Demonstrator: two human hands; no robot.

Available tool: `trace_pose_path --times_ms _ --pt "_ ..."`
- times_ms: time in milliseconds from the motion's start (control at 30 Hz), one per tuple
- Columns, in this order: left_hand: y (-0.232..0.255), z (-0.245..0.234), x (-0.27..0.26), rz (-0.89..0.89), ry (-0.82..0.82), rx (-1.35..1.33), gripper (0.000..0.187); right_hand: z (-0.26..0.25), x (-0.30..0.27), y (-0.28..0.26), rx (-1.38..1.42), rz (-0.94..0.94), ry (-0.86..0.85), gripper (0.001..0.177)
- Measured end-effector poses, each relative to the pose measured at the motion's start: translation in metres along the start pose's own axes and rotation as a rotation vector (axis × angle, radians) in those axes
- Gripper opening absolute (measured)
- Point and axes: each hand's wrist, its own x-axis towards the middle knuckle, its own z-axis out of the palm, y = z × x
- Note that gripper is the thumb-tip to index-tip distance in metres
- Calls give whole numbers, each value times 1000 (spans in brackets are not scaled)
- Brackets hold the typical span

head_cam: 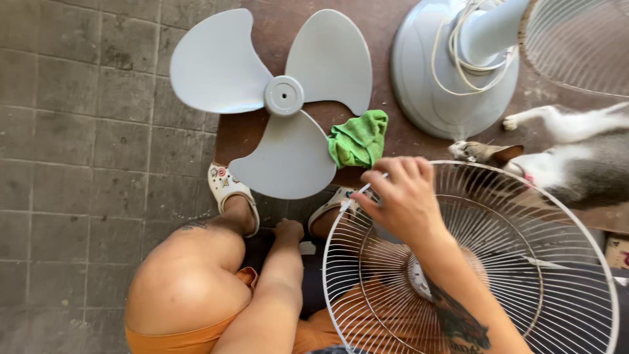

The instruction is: The person assembles a white pedestal fan by attaching the front grill, inserting the fan blades, and securing the rear grill. They use a green cloth to wipe the fan parts during the process. A cat is present and interacts with the person throughout the task.

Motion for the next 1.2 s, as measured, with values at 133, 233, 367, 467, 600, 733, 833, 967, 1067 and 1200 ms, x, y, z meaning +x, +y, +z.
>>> trace_pose_path --times_ms 133,233,367,467,600,733,833,967,1067,1200 --pt "9 -11 -8 -22 45 -45 42 -39 4 21 -53 25 -4 37" --pt "12 -31 -21 -40 90 -62 40 -46 2 35 -75 17 -1 44" --pt "14 -46 -25 61 242 -27 36 -39 -9 54 -176 160 -127 17" --pt "18 -59 -39 163 334 33 33 -43 -19 61 -240 134 -52 9" --pt "29 -121 -114 219 444 63 32 -68 -23 81 -213 87 157 12" --pt "24 -160 -225 223 503 163 33 -89 -37 92 -167 93 330 13" --pt "11 -169 -317 261 688 243 34 -102 -45 90 -178 92 466 12" --pt "-23 -172 -433 357 880 153 39 -116 -61 82 -106 115 558 13" --pt "-29 -161 -504 665 1206 95 43 -119 -64 68 18 147 601 14" --pt "14 -138 -540 886 1234 240 45 -125 -51 54 72 133 661 12"
